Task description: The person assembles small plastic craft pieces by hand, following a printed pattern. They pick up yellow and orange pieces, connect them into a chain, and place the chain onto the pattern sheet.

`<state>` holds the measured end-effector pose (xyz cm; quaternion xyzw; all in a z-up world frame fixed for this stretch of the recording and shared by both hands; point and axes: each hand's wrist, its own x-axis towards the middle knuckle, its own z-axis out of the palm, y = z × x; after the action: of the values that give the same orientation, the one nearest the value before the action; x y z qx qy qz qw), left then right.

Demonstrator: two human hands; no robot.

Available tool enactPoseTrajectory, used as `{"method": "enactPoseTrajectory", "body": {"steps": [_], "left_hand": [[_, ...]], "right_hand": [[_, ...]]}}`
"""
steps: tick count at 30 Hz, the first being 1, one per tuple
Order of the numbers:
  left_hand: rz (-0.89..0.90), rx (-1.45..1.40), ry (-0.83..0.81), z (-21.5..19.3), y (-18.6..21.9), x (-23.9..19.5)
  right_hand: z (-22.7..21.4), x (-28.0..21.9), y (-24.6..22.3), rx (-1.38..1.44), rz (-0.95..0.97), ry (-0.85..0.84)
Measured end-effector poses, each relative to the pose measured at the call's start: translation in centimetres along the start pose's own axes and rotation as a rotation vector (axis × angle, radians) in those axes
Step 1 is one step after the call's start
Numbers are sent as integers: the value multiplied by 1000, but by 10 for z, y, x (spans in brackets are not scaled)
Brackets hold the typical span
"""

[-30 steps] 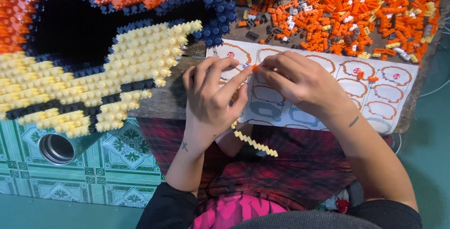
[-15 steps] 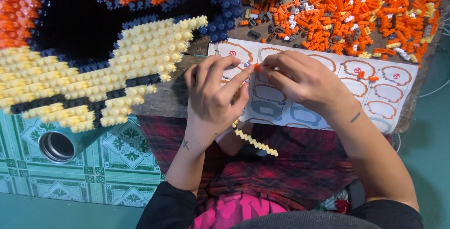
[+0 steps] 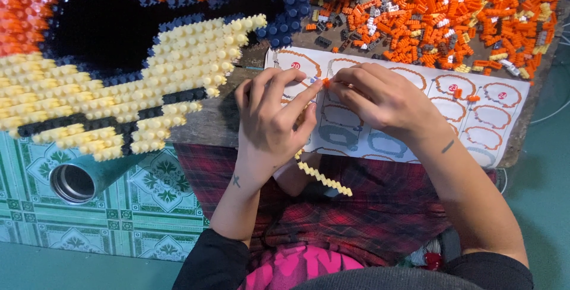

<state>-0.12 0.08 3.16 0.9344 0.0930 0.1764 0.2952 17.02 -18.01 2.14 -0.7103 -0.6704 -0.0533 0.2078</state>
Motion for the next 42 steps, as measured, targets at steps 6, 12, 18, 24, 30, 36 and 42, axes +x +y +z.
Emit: {"method": "enactPoseTrajectory", "body": {"steps": [6,12,18,24,30,36,42], "left_hand": [[4,2,13,0,1,0],[9,10,23,5,-2,-2],[19,20,36,4,-1,-1],[32,46,40,5,0,-1],[18,47,41,4,1,0],[-7,48,35,3,4,0],[6,37,23,0,8,3]], "right_hand": [[-6,3,1,47,-27,16],[-5,5,-1,-37,-21,-7],[-19,13,-11,-57,64,-128],[-18,19,-13,-72,40,-117],[-34,11,-22,103,219,-68],[-24,-28,-34,120,383,99],[-16,-31,-36,107,413,158]]}}
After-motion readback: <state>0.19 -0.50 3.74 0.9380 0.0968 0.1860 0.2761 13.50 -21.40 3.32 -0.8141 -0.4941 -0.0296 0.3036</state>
